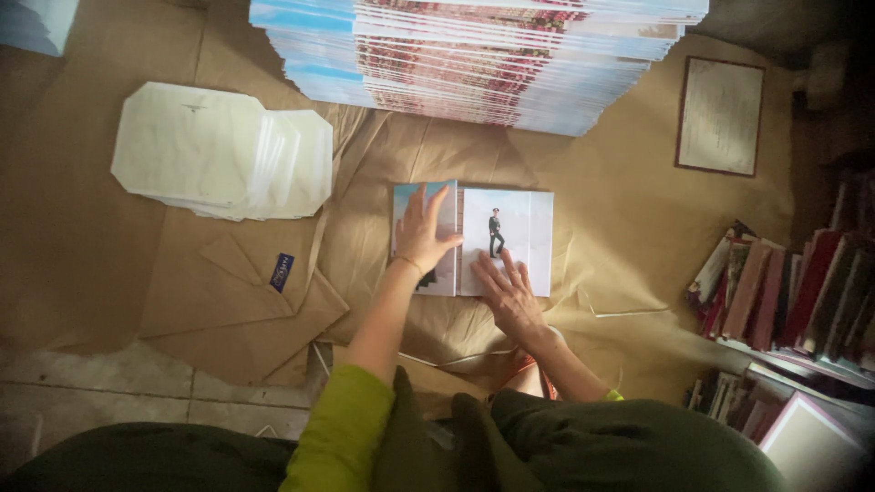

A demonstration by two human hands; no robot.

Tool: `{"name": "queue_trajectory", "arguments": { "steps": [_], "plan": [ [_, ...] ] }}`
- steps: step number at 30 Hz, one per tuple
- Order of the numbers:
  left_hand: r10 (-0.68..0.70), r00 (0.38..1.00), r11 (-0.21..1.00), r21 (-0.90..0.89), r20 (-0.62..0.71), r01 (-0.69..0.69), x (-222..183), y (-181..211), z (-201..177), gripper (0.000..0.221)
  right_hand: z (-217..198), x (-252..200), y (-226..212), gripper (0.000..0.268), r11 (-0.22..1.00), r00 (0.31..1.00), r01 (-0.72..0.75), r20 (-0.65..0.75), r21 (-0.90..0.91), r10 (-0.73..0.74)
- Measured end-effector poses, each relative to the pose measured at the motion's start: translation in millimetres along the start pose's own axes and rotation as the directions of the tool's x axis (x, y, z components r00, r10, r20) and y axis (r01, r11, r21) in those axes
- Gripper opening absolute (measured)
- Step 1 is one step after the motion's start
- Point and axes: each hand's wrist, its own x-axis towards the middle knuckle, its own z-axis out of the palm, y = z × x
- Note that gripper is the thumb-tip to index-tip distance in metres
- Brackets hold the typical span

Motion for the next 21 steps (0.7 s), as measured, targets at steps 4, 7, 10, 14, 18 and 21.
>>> {"name": "queue_trajectory", "arguments": {
  "steps": [4,7,10,14,18,21],
  "plan": [
    [-0.288,0.935,0.886,0.426,0.204,0.180,0,11,24,0.095,-7,0,-4,0.078,0.998,1.000,0.007,-0.025,0.056,-0.005],
    [-0.288,0.935,0.847,0.511,0.206,0.148,1,8,31,0.085,-5,2,-3,0.078,0.999,1.000,0.007,-0.020,0.045,-0.006],
    [-0.293,0.934,0.836,0.529,0.205,0.146,0,4,35,0.074,1,1,-3,0.077,1.000,1.000,0.008,-0.007,0.025,-0.008],
    [-0.352,0.900,0.799,0.583,0.259,0.145,10,15,23,0.062,15,7,-2,0.073,0.997,0.997,0.044,0.069,-0.062,-0.039],
    [-0.385,0.871,0.793,0.592,0.306,0.142,34,19,12,0.060,0,19,-19,0.067,0.983,0.987,0.087,0.147,-0.160,-0.063],
    [-0.105,0.946,0.811,0.577,0.306,-0.097,88,10,8,0.039,-4,21,-15,0.063,0.996,0.969,0.012,0.245,-0.094,0.012]
  ]
}}
